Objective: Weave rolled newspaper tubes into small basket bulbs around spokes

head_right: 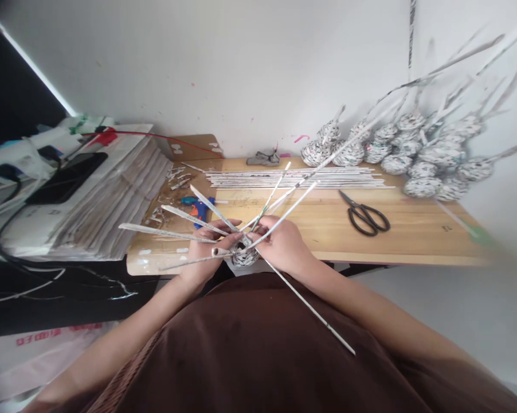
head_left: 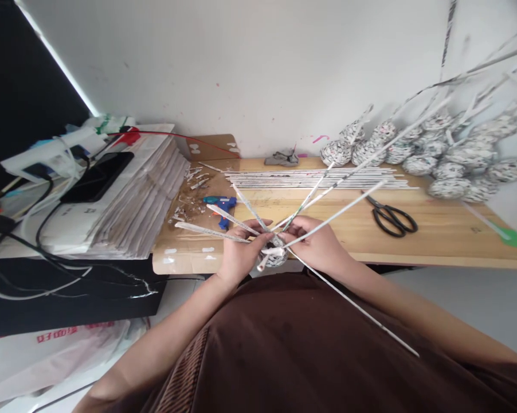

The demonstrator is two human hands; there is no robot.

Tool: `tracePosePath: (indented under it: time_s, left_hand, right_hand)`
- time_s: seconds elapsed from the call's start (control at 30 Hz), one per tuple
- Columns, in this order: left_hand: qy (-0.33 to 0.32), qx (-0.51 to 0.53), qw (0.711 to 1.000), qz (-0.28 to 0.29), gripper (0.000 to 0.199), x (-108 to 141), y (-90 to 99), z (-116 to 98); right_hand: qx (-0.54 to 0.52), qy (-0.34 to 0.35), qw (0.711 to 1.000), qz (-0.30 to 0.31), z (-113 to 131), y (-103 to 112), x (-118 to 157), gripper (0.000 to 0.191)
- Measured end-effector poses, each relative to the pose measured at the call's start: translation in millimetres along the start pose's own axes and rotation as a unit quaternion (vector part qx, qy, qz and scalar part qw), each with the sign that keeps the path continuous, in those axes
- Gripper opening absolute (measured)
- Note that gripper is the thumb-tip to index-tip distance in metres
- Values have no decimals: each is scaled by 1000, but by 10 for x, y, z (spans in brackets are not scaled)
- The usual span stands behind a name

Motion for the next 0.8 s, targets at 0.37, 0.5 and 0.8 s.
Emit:
tracePosePath:
  time_s: [0.37, 0.5, 0.8]
  left_hand:
    - [-43, 36, 998, -29, 18, 37, -47, -184]
    - [-31, 35, 998, -42, 18, 23, -6, -143]
    - [38, 39, 998, 23, 23, -19, -30, -64]
  right_hand:
    - [-238, -48, 970, -29, -86, -188, -62, 23]
    - [-226, -51, 972, -24, -106, -219, -75, 22]
    - [-186, -66, 980, -15, -97, -180, -57, 11]
Point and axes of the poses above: each hand's wrist, its own x-axis away from the middle knuckle, its own y-axis out of the back of the hand, z = x × y, the point moved 9 cm from there along -x, towards the middle knuckle, and after that the axes turned 9 degrees about x, right-handed, at the moved point
